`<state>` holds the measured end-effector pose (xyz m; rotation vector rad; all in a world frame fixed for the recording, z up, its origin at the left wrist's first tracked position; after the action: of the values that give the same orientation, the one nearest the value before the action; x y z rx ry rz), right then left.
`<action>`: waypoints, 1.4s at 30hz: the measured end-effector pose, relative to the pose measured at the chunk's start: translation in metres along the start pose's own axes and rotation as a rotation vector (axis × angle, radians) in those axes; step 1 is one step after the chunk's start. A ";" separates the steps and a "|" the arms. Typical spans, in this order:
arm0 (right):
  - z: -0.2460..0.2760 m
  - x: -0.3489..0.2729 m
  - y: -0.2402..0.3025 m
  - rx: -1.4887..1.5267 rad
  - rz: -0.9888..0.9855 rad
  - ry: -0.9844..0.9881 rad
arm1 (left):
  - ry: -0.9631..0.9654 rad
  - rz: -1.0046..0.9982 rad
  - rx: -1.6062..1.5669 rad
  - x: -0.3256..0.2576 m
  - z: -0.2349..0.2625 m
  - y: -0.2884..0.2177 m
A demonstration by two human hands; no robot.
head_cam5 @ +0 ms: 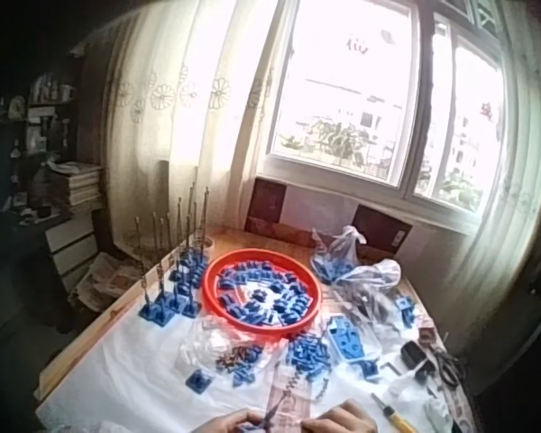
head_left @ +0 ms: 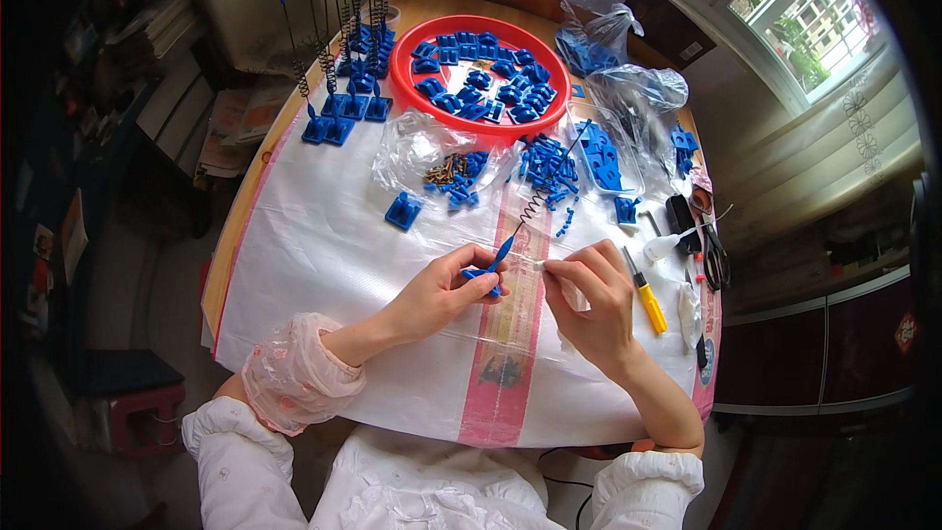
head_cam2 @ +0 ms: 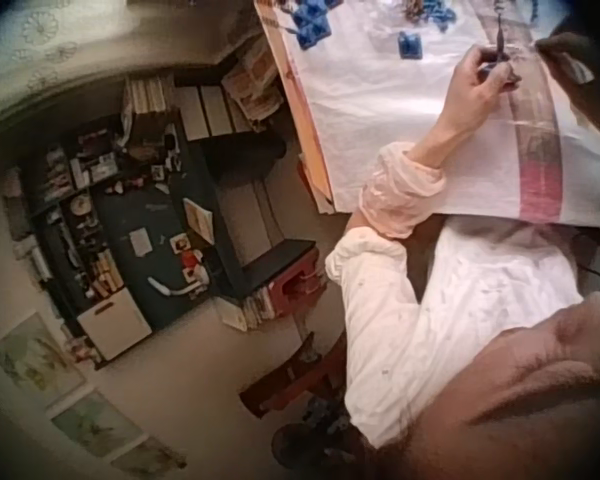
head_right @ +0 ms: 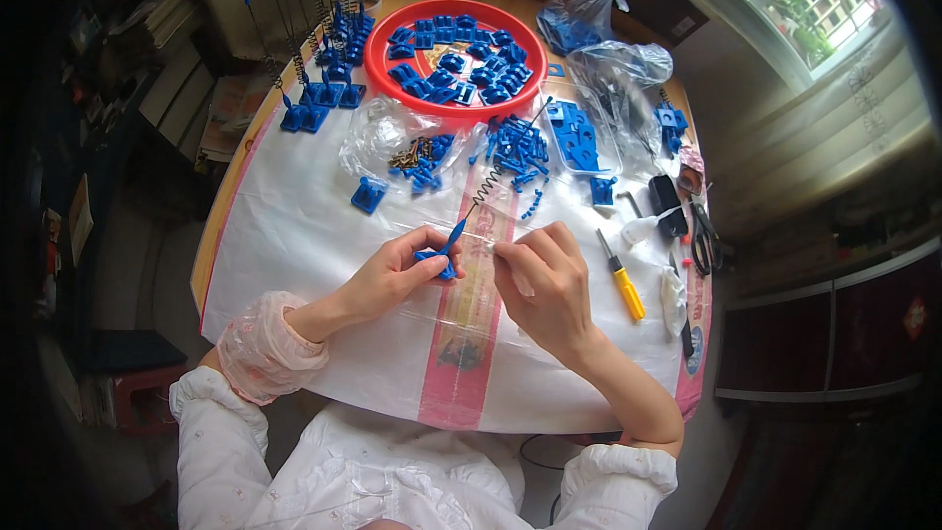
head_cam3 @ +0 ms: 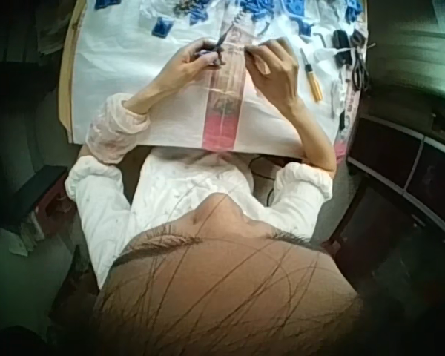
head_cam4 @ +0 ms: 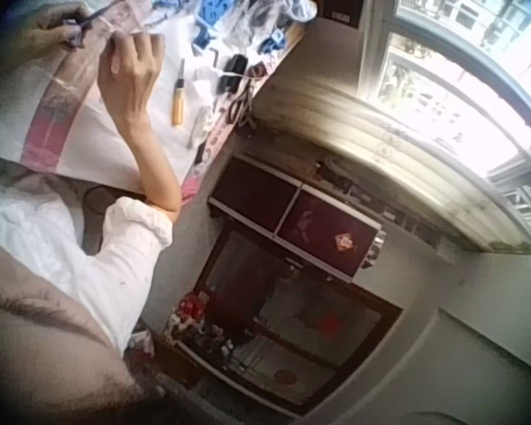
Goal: The recorder is assembling small blue plastic components with a metal spring and using a utility knife for trimming.
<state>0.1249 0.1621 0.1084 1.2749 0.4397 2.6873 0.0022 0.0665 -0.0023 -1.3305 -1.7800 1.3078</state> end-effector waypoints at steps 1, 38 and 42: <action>-0.002 0.002 0.003 0.021 0.008 -0.004 | 0.002 0.002 -0.003 0.000 0.000 0.001; -0.027 -0.002 0.005 -0.013 0.109 0.017 | 0.022 0.008 -0.001 0.002 0.000 0.002; -0.001 -0.010 -0.006 -0.105 0.025 0.026 | 0.022 0.041 0.037 0.001 0.000 0.001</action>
<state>0.1309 0.1655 0.0985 1.2259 0.2826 2.7111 0.0020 0.0669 -0.0033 -1.3621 -1.7146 1.3365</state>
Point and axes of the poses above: each hand's wrist, its own x-axis towards the middle knuckle, its own z-axis out of the back of the hand, y = z × x, the point moved 7 cm from there along x, towards the middle knuckle, and after that the axes turned 11 degrees about -y, right-handed, at the moved point
